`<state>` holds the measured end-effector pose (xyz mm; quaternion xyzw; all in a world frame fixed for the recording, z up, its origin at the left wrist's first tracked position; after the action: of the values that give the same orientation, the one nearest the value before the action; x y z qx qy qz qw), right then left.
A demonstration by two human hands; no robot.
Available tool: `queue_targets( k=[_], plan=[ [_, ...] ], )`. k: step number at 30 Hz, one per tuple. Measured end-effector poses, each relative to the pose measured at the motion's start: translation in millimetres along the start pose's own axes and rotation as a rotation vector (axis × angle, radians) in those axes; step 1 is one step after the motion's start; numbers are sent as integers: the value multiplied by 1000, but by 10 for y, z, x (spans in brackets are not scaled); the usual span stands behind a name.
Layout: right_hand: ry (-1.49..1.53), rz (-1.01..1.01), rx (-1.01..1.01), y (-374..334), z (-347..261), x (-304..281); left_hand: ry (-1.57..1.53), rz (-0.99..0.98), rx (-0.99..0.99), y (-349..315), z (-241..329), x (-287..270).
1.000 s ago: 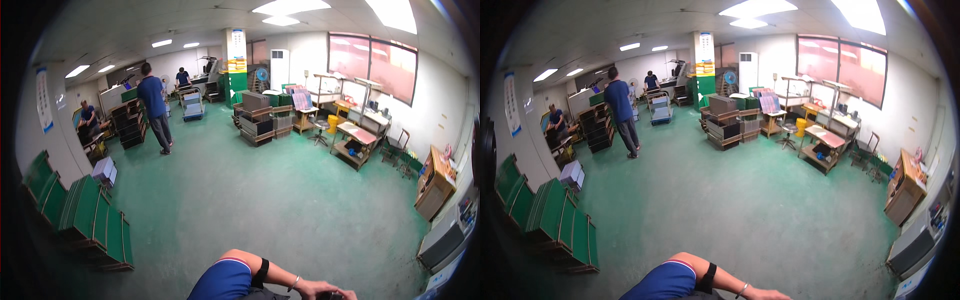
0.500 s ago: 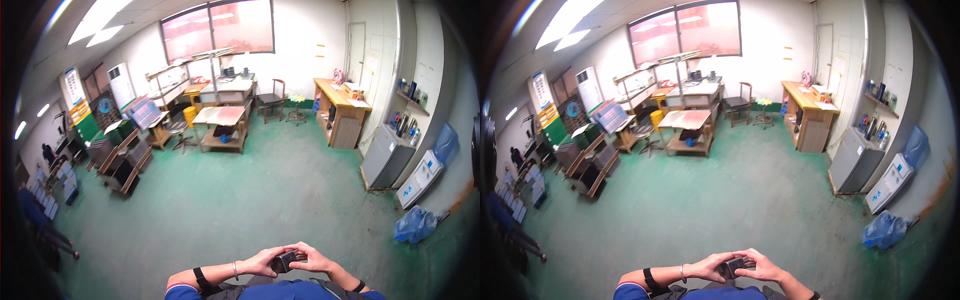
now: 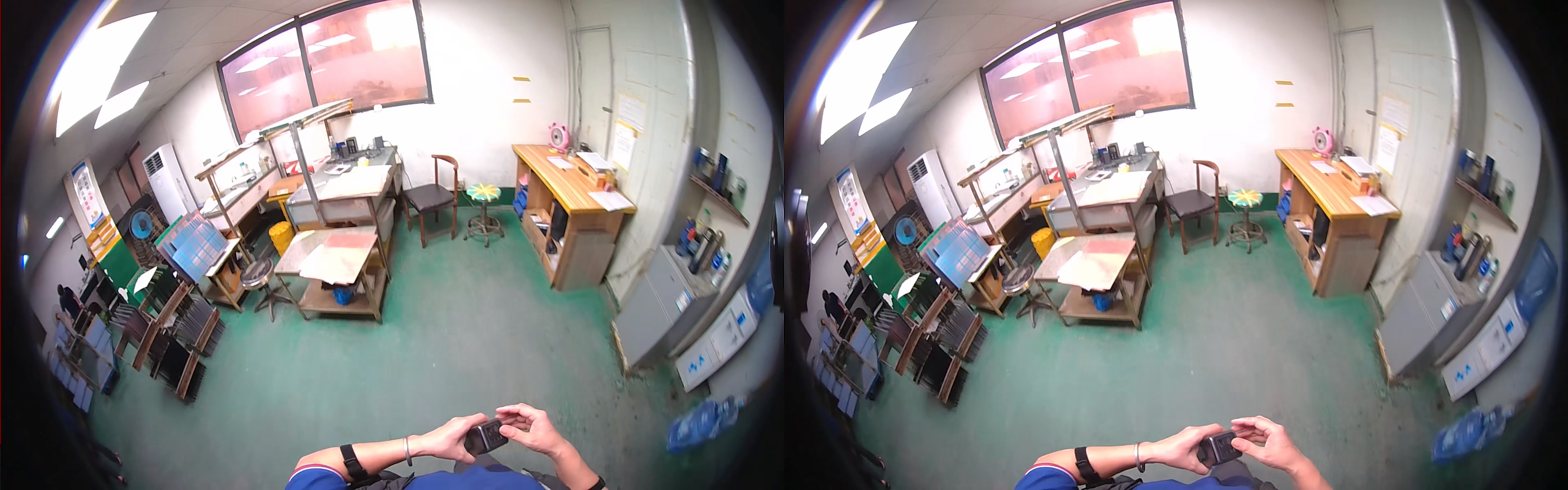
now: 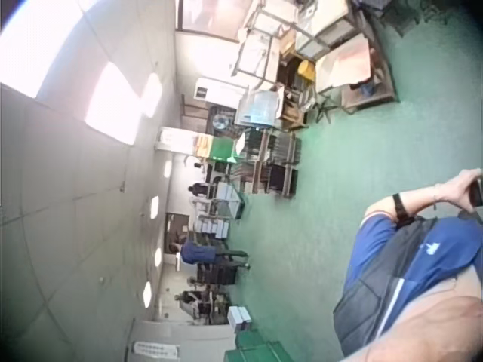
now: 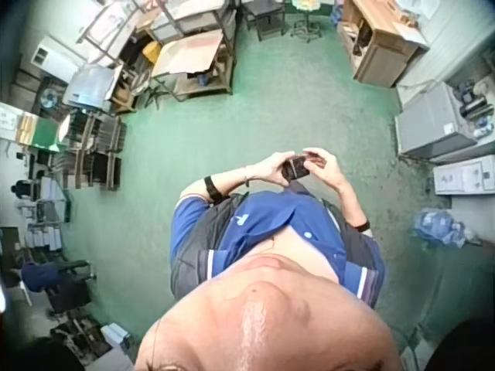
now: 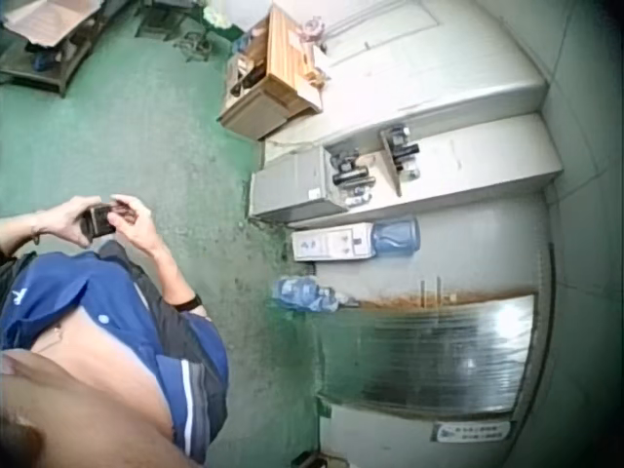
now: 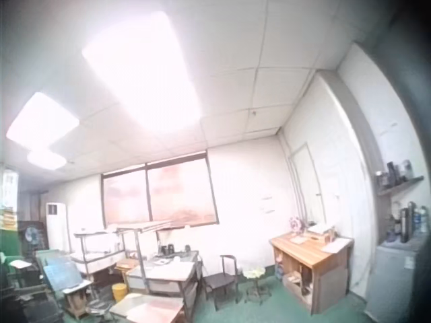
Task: Inspecting and connecting a handheld electronic device at a workstation.
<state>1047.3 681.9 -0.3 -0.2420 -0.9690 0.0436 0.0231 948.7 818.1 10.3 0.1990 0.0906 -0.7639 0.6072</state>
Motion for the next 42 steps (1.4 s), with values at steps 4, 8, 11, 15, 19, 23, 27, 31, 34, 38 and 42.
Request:
queue_targets(
  k=[4,8,11,15,19,23,27,31,34,38,42],
  plan=[
    [92,-22,-62,1483,-395,-456,89,96,-94,628,-257,-1217],
    [-102,-213,-132,2860,-631,-729,79,164,-223,1072,-677,-2375],
    [-275,-257,-233,3774,-687,-978,59,197,-341,1442,-1251,-3106],
    [-222,-132,-165,5094,-669,-1603,115,241,-264,2206,-1943,-4150],
    [-430,98,-121,5975,-949,-2348,72,168,-247,3131,-2397,-5086],
    [-332,269,-76,6862,-1204,-3024,1,106,-24,3924,-2644,-5889],
    [-260,354,-14,8085,-908,-3569,-46,49,-77,4458,-3082,-6678],
    [-453,131,-60,9640,-1081,-3549,-38,203,-323,4630,-3736,-7605],
    [-488,-22,-111,10951,-1230,-3339,4,424,-406,4589,-4135,-8390],
    [-463,-273,-211,12281,-1508,-2842,-180,626,-495,4517,-4288,-9130],
    [-494,-544,-231,13356,-1618,-2367,-214,796,-558,4373,-4591,-9843]
  ],
)
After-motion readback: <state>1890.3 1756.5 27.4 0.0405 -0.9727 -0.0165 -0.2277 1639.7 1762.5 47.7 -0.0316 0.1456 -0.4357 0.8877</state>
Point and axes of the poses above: each hand's wrist, its own y-axis towards the middle knuckle, its own x-axis out of the palm, z = x × y, the point moved 5 cm from there along y, towards the middle knuckle, and after that the axes turned 3 degrees about x, right-handed, at the moved point
